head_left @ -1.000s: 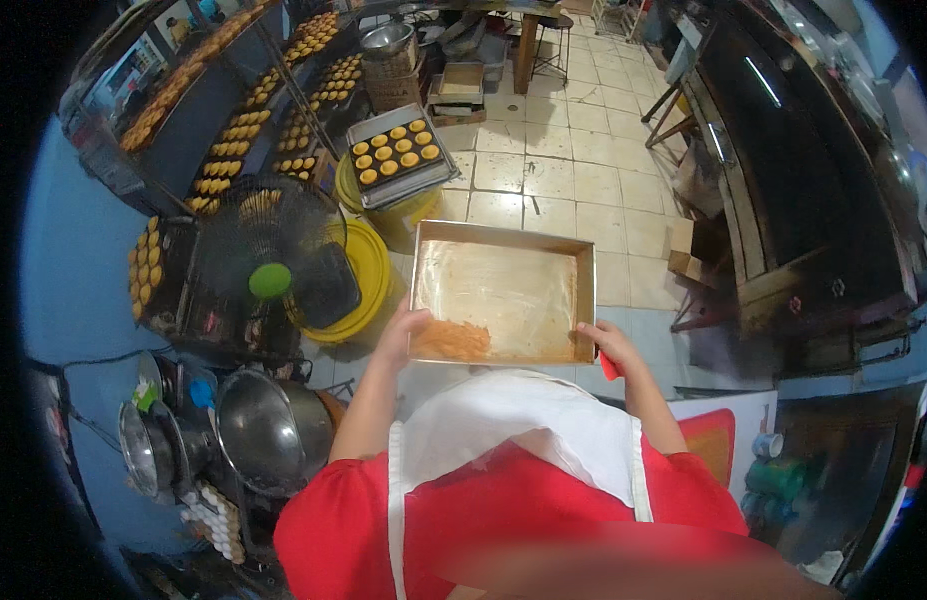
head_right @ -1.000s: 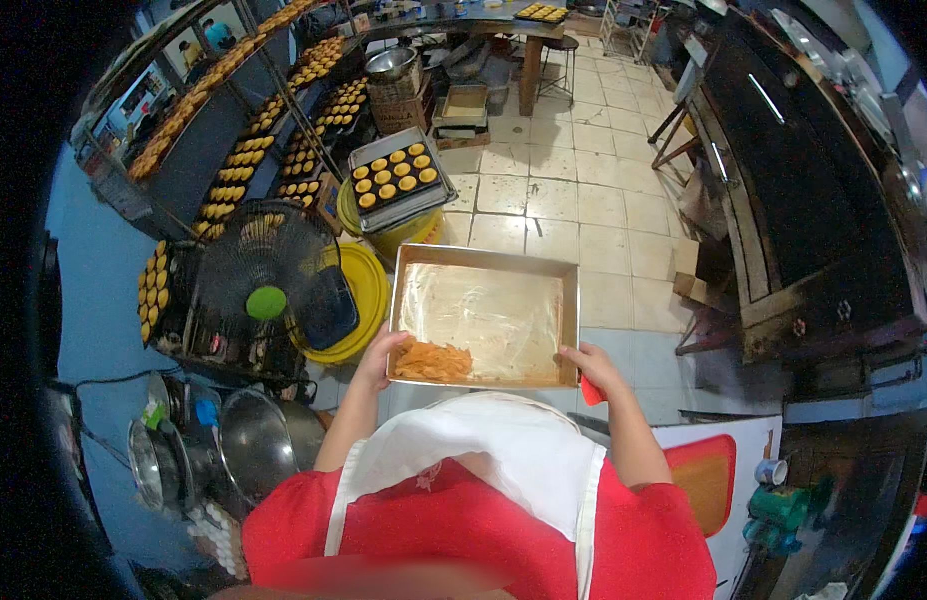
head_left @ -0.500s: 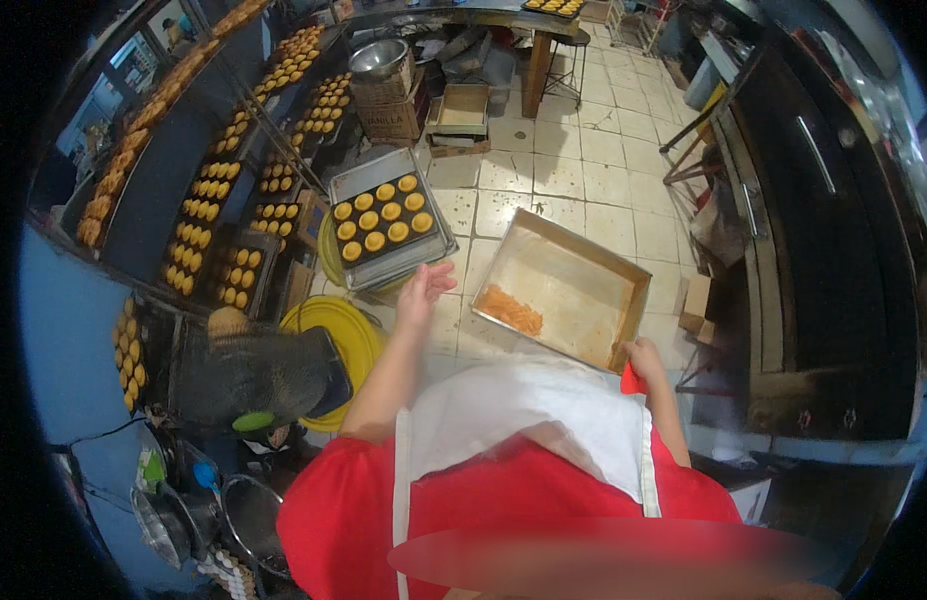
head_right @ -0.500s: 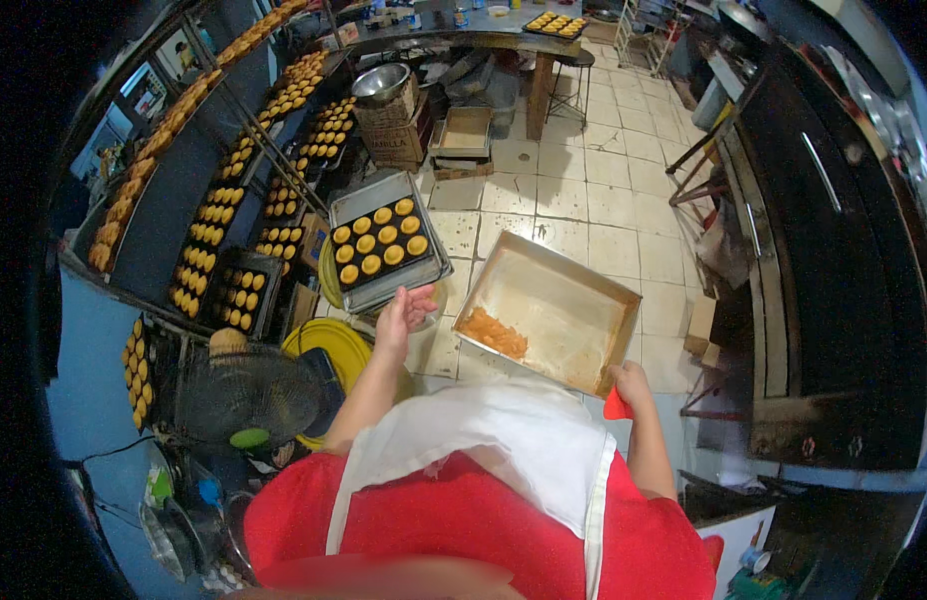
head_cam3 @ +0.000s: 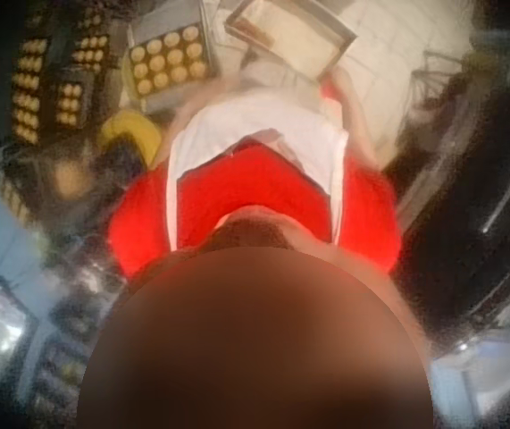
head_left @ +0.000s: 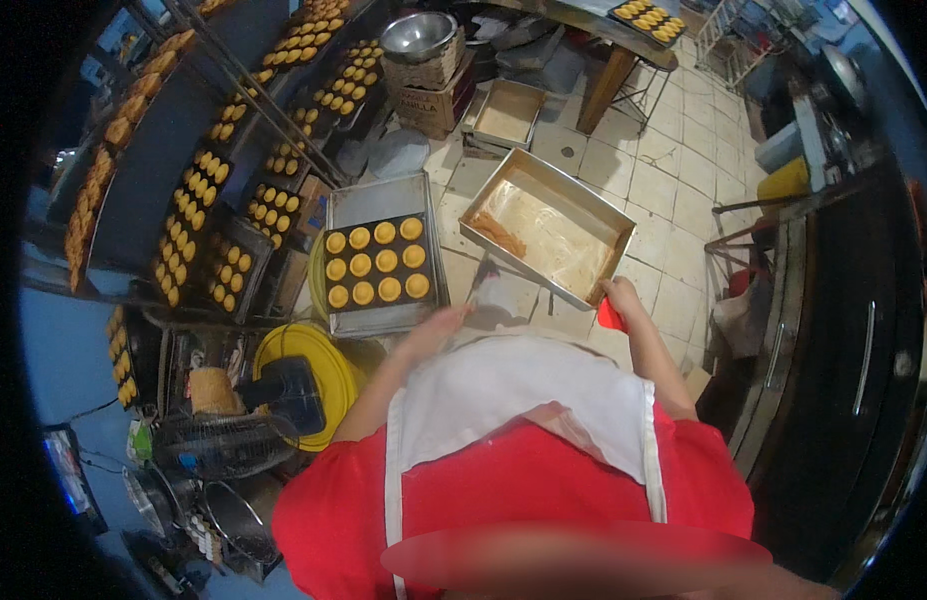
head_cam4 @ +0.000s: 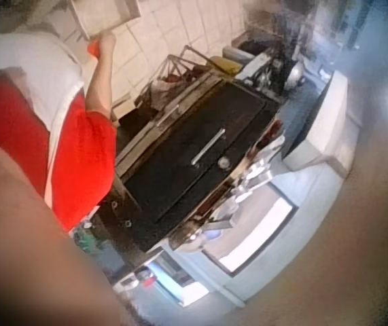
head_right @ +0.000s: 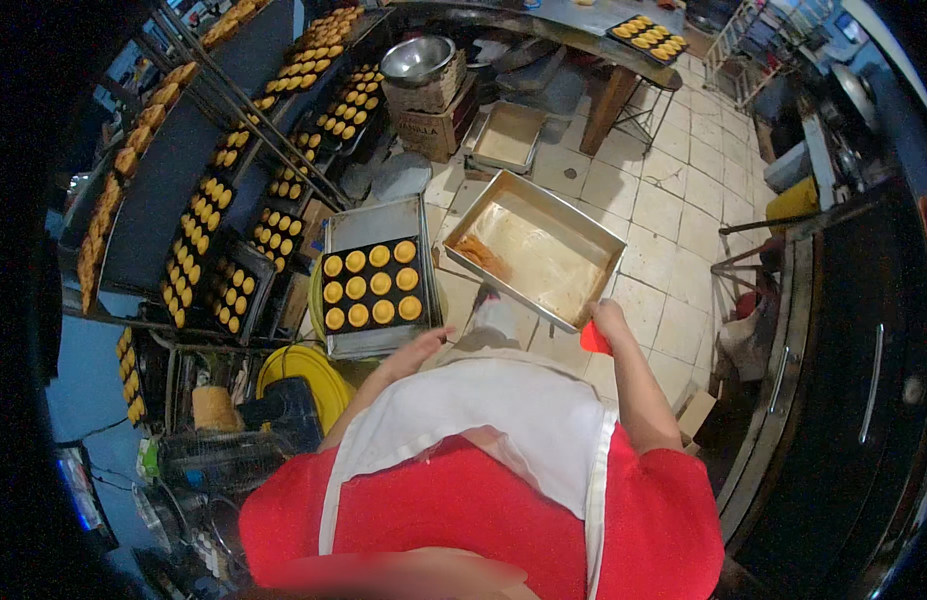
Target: The person removes a baked cake from a rectangular metal pan by loosening the edges with a knife and a red spatula, then inverts the pan to release the cake onto a red tray. They scrape remaining crumbs from the pan into the tray and place the empty pan aside.
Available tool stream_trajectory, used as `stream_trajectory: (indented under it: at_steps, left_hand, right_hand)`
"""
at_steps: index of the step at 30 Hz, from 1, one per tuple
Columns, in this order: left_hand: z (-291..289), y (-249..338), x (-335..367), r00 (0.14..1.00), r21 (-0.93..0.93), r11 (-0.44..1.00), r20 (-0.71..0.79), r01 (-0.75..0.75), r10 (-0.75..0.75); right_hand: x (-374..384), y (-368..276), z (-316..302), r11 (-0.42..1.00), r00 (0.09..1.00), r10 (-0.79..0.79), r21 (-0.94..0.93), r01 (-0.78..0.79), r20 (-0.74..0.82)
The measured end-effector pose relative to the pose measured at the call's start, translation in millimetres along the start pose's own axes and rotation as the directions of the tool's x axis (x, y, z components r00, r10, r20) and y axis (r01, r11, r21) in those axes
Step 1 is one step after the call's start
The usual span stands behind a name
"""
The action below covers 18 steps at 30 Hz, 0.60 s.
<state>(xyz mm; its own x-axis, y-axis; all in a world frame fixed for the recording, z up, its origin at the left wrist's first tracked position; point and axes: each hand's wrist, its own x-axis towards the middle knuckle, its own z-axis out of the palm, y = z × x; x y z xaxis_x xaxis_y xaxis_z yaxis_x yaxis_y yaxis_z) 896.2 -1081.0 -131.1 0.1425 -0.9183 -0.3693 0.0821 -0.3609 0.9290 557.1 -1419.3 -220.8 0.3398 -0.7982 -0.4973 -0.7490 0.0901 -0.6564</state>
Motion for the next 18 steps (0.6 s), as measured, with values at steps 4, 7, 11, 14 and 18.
stream_trajectory:
  at_steps: [4, 7, 11, 14, 18]
  left_hand:
    - [-41, 17, 74, 0.976, 0.19, 0.982, 0.213, 0.011, -0.053]
    - [-92, 14, 146, 0.975, 0.493, 0.868, 0.216, -0.065, -0.05]
    - [-158, 18, 213, 0.995, 0.693, 0.721, 0.047, 0.03, -0.087]
    - [-192, 28, 232, 0.971, 0.504, 0.838, -0.208, 0.211, -0.119]
    - [-222, 37, 242, 0.852, 0.388, 0.868, -0.518, 0.31, -0.073]
  right_hand:
    - [98, -81, -2, 0.997, 0.993, 0.057, 0.055, -0.063, 0.101]
    - [159, -150, -15, 1.0, 0.995, 0.021, -0.002, -0.021, 0.1]
    - [258, -233, -21, 0.999, 0.991, -0.008, 0.034, 0.004, 0.133]
    - [351, -279, -2, 0.987, 0.978, -0.074, 0.156, 0.044, 0.193]
    - [502, -362, 59, 0.972, 0.974, -0.227, -0.062, 0.226, 0.003]
